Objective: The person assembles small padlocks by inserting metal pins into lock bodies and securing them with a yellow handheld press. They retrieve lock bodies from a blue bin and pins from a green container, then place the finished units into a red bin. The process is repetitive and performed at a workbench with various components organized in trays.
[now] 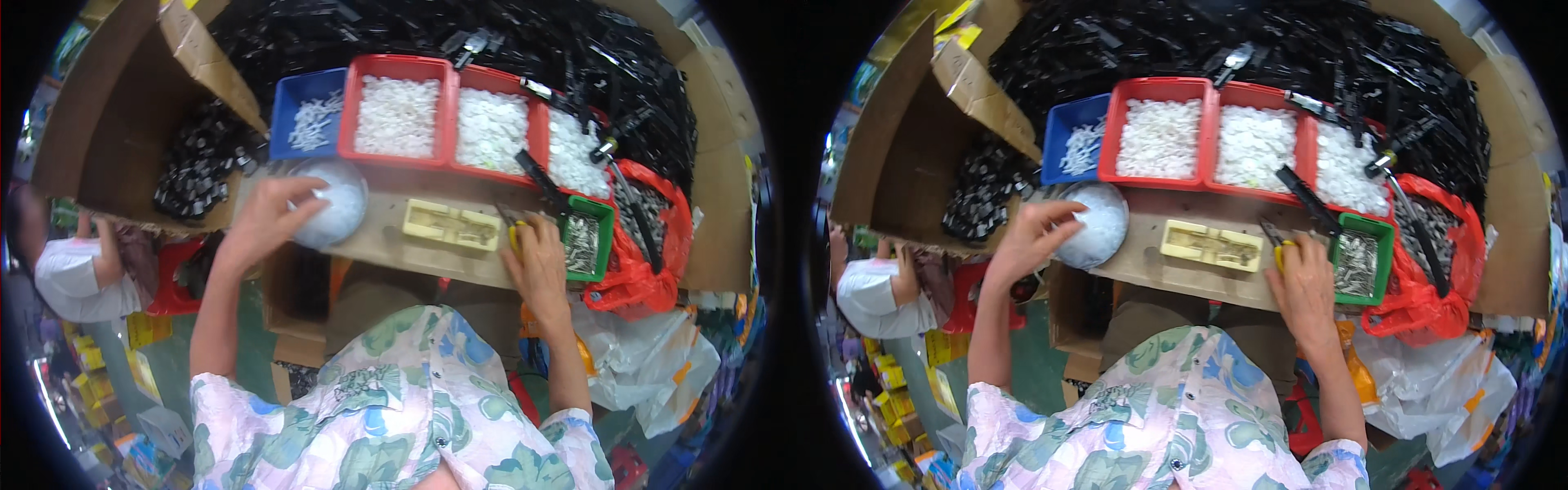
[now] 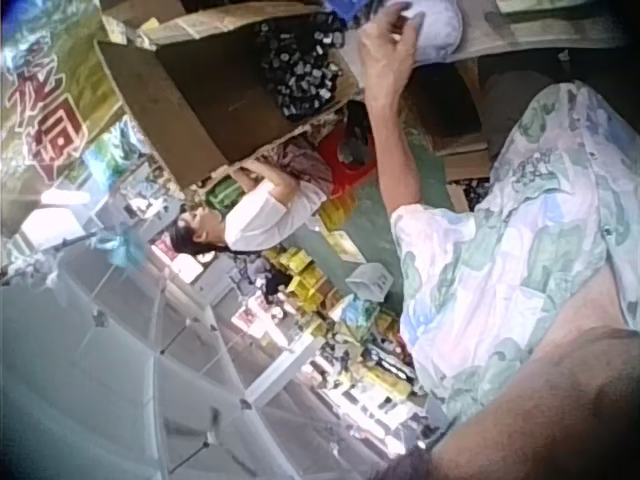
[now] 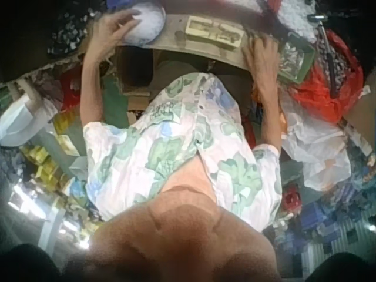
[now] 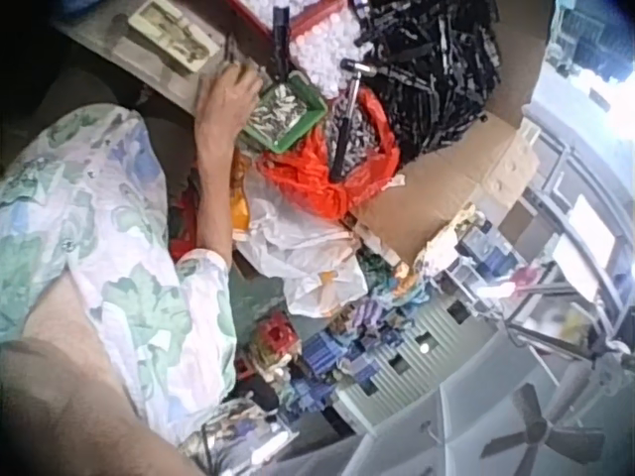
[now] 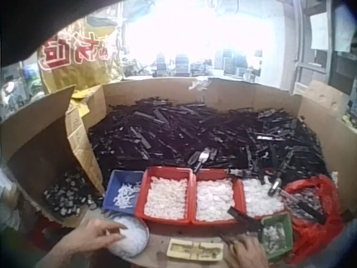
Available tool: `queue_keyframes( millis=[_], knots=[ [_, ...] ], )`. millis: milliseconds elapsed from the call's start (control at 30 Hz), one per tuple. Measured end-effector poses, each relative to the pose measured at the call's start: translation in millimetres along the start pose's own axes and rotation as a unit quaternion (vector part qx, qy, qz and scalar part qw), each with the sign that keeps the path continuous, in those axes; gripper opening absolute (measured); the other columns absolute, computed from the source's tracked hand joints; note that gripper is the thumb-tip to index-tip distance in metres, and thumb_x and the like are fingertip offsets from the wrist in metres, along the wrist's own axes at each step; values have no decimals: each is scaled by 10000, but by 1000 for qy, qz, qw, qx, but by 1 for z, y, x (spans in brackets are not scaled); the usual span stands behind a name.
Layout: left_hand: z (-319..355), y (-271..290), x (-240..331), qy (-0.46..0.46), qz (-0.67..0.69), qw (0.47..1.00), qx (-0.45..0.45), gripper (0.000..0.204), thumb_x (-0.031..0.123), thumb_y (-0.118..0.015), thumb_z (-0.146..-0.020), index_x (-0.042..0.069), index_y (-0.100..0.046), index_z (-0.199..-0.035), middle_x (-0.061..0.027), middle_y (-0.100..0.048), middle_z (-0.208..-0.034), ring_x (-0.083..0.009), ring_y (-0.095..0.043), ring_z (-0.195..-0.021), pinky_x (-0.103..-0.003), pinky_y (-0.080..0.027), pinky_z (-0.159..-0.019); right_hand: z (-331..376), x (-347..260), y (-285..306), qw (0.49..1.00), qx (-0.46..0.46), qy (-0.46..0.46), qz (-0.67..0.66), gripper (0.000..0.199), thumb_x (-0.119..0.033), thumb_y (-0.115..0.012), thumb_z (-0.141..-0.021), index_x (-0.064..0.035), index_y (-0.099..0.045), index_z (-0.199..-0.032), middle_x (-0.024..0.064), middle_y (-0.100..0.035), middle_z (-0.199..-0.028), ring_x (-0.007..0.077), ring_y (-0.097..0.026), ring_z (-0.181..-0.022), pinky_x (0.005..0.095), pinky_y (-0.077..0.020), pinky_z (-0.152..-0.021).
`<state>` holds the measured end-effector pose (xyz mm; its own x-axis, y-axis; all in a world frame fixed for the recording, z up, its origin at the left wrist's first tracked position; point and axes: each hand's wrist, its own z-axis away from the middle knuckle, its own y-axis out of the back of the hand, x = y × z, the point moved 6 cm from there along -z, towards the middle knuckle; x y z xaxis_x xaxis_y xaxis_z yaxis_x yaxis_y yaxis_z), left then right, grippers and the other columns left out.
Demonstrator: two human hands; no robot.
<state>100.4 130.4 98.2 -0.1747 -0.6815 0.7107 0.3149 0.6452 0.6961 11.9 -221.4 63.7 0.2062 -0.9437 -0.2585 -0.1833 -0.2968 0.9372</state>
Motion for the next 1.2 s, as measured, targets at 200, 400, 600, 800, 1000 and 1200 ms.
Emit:
queue_keyframes(
  millis=[200,400,600,800,1000,1200],
  knots=[
    [-36,22,-18,-5,-19,996,91,279,168,-735,-853,-45,-729,-1033,-167,-739,-865,-173,-673,-716,-309,-522,-679,-20,17,36,992,115,1,43,284,-128,-781,-776,-53,-656,-1020,97,-608,-1120,292,-580,-1061,418,-447,-829],
    [-27,43,-37,8,-40,988,146,271,147,-739,-852,-42,-733,-1046,-127,-742,-878,-124,-640,-717,-285,-500,-658,-46,47,27,993,111,14,30,195,-89,-761,-781,-57,-670,-951,75,-629,-1045,281,-607,-964,408,-448,-808],
    [14,43,-30,69,-53,982,169,228,105,-725,-861,-30,-740,-1044,-114,-743,-897,-132,-649,-727,-274,-492,-650,-42,-6,14,977,61,161,-127,169,-42,-702,-742,-45,-670,-908,87,-632,-1010,264,-625,-920,375,-473,-744],
    [30,-9,25,-61,-61,986,143,163,37,-738,-826,-26,-735,-977,-160,-728,-899,-261,-698,-765,-344,-530,-695,-32,-49,-17,974,-17,209,-83,113,-72,-640,-767,-47,-651,-877,73,-593,-1011,235,-599,-983,365,-452,-764],
    [35,-10,17,-71,-57,980,180,175,24,-734,-819,-23,-729,-988,-167,-710,-866,-305,-702,-811,-358,-534,-714,-40,-51,-19,972,-88,206,-72,103,-60,-630,-766,-44,-650,-866,87,-573,-996,247,-579,-971,376,-450,-797],
    [45,44,-57,-7,-189,933,306,235,37,-695,-832,-22,-707,-1059,-191,-677,-1008,-358,-657,-953,-401,-515,-838,-40,-50,-20,974,-78,183,-104,168,-72,-701,-793,-26,-665,-950,106,-590,-1061,266,-594,-991,401,-466,-803]
  ],
)
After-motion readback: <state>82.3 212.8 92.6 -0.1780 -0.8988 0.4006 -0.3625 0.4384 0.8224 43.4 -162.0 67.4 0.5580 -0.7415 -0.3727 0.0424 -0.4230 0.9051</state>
